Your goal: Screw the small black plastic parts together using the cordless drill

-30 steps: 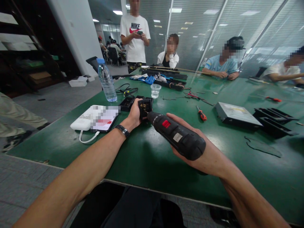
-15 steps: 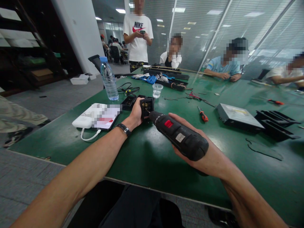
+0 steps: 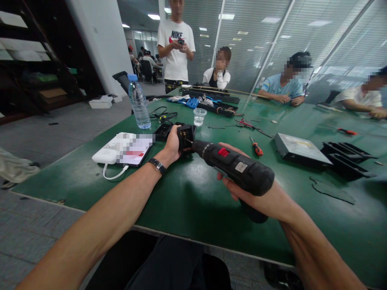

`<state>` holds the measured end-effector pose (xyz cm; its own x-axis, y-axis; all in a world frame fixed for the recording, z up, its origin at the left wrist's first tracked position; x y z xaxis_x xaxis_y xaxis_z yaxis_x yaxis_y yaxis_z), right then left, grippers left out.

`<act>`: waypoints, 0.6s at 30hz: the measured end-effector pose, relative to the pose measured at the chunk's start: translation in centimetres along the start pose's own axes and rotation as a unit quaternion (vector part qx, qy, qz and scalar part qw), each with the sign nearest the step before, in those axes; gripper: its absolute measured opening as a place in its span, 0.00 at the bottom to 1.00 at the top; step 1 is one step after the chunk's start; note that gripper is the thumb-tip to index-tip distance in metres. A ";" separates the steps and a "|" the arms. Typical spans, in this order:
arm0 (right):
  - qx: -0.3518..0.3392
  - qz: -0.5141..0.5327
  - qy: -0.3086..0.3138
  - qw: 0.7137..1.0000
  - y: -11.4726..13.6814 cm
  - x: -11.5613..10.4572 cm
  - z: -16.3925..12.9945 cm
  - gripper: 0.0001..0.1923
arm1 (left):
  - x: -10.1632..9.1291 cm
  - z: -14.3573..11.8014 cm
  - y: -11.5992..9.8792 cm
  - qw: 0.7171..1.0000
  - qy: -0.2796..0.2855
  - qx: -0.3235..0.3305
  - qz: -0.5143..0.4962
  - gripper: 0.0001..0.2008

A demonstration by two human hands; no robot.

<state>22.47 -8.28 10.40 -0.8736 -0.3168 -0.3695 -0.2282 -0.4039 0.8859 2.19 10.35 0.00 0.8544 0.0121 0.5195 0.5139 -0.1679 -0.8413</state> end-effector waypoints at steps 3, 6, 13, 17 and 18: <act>0.038 0.035 0.017 0.999 -1.0 -0.3 0.0 0.28 | -0.7 -0.2 -0.6 0.999 -0.028 0.006 0.016 0.21; 0.058 0.066 0.022 0.996 -1.8 -0.8 0.1 0.10 | -1.3 -0.7 -1.5 0.999 -0.044 0.004 0.016 0.20; 0.084 0.130 0.047 0.987 -2.3 -0.8 0.5 0.09 | -2.8 -3.7 -3.3 0.992 -0.071 -0.054 0.084 0.17; 0.079 0.165 0.046 0.982 -2.7 -1.2 0.7 0.11 | -3.3 -5.2 -3.2 0.981 -0.073 -0.091 0.155 0.19; 0.076 0.170 0.039 0.982 -2.9 -1.5 0.7 0.11 | -3.4 -5.3 -3.0 0.978 -0.072 -0.096 0.168 0.19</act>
<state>24.15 -6.01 8.63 -0.8765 -0.4777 -0.0603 0.0039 -0.1321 0.9912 -2.67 5.62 1.57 0.9818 0.0599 0.1800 0.1893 -0.3677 -0.9105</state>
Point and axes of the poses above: each hand's wrist, its own z-axis towards the middle knuckle, its own x-axis out of the palm, y = z × x, the point moved 10 cm from there along z, towards the middle knuckle, and after that the axes turned 8 degrees about z, right-handed, at the moved point
